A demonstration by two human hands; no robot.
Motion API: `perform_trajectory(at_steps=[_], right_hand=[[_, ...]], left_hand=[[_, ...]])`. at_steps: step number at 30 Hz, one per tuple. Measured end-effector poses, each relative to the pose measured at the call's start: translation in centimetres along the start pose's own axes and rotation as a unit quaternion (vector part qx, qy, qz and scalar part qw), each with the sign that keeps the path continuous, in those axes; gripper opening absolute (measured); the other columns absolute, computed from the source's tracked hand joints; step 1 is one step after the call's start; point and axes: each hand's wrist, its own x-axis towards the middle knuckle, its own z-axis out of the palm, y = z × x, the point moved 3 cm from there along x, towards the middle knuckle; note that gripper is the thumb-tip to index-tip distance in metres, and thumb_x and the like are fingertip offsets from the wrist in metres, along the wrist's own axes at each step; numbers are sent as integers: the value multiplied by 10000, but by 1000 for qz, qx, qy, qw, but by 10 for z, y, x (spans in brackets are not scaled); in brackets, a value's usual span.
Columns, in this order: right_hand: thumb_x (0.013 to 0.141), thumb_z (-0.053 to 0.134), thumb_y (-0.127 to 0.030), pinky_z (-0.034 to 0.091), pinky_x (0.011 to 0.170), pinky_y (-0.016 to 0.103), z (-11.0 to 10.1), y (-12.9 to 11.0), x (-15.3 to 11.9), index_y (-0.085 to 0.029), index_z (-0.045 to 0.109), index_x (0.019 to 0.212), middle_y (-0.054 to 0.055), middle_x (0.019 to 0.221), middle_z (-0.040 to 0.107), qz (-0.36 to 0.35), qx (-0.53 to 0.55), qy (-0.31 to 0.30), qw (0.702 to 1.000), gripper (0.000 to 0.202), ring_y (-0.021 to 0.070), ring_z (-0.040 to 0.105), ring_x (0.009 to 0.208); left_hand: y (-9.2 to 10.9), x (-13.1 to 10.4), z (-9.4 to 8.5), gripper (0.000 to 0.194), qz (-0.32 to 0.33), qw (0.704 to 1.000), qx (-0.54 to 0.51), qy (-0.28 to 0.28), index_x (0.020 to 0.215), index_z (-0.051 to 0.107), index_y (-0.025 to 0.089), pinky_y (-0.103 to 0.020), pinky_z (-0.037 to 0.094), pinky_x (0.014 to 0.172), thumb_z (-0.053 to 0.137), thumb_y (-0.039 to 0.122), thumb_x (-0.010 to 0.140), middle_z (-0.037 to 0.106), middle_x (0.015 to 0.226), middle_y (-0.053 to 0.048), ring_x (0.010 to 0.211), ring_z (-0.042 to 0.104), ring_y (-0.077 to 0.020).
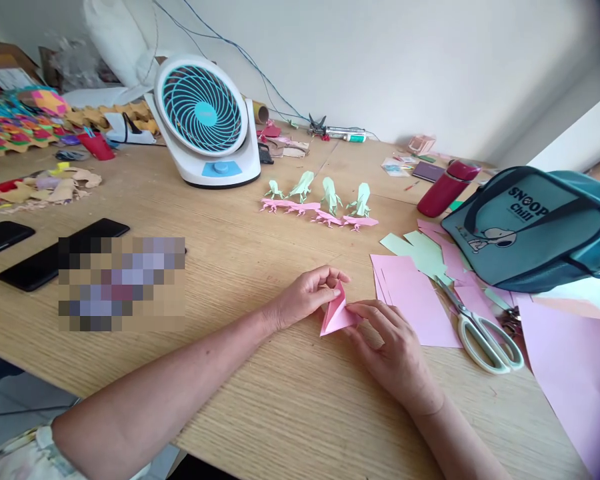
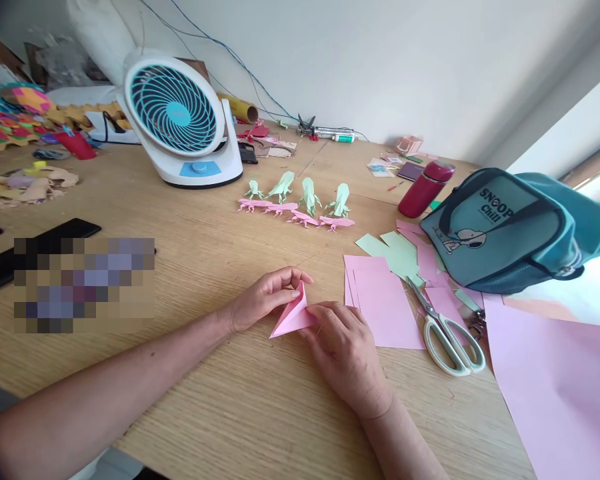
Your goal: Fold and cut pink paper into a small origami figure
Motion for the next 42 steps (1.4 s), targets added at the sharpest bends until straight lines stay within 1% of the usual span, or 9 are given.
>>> perform_trajectory(at_steps=[5, 10, 16, 19, 23, 26, 31, 35, 42], right_hand=[[962, 560, -301, 501, 830, 382, -1, 1, -1, -222, 590, 1141, 98, 1043, 692, 10, 18, -2, 1000, 198, 231, 654, 947], [967, 562, -275, 501, 802, 359, -2, 2, -2, -216, 585, 1104, 83, 1013, 679, 31, 71, -5, 997, 151, 210, 642, 907], [970, 560, -286, 508, 773, 340, -3, 5, -2, -225, 584, 1120, 73, 996, 669, 50, 120, -10, 992, 164, 202, 646, 870], [972, 554, -288, 508, 791, 338, -3, 5, -1, -226, 590, 1122, 72, 996, 669, 55, 132, -20, 990, 166, 201, 649, 882], [976, 535, -306, 503, 819, 334, -3, 4, -1, -226, 596, 1151, 75, 1031, 666, 70, 159, -32, 984, 202, 203, 646, 913], [974, 523, -344, 500, 827, 332, -4, 5, -2, -219, 600, 1165, 77, 1047, 664, 80, 178, -38, 980, 241, 209, 640, 936], [966, 507, -436, 507, 819, 342, -4, 6, -4, -198, 607, 1180, 85, 1026, 668, 101, 197, -56, 974, 335, 228, 644, 934], [972, 493, -442, 518, 812, 330, -3, 7, -3, -199, 612, 1167, 87, 1029, 679, 126, 217, -55, 966, 334, 226, 655, 931], [940, 545, -479, 537, 820, 324, -4, 5, -1, -212, 602, 1183, 78, 1023, 697, 112, 252, -45, 960, 365, 222, 677, 917]], left_hand=[[1, -1, 1, 311, -9, 1000, -11, -20, 1144, 612, 172, -214, 370, 620, 572, 345, 889, 512, 855, 3, 701, 471, -99], [3, -2, 1, 343, -6, 999, -28, -38, 1184, 606, 177, -215, 404, 671, 604, 353, 889, 540, 896, -9, 753, 506, -102], [1, -3, -1, 454, -26, 991, -99, -85, 1303, 526, 219, -225, 465, 694, 636, 376, 891, 586, 1069, -50, 854, 581, -128], [-1, -4, -2, 495, -30, 988, -111, -101, 1337, 507, 229, -235, 484, 717, 654, 382, 890, 582, 1092, -62, 889, 594, -141], [-4, -4, 0, 574, -37, 982, -141, -121, 1349, 508, 226, -250, 495, 717, 703, 422, 846, 578, 1132, -82, 889, 614, -156], [-5, -4, 2, 634, -49, 978, -154, -132, 1350, 509, 223, -260, 493, 715, 744, 442, 803, 603, 1081, -76, 887, 625, -167], [-5, -3, 3, 695, -49, 982, -132, -124, 1335, 527, 189, -296, 484, 777, 770, 486, 756, 623, 986, -60, 908, 628, -184], [-4, -3, 4, 752, -45, 986, -106, -117, 1319, 540, 165, -311, 484, 780, 778, 541, 713, 648, 956, -70, 889, 633, -195], [-3, -3, 5, 669, -52, 991, -72, -102, 1296, 561, 159, -318, 506, 783, 729, 538, 770, 667, 961, -80, 868, 646, -190]])
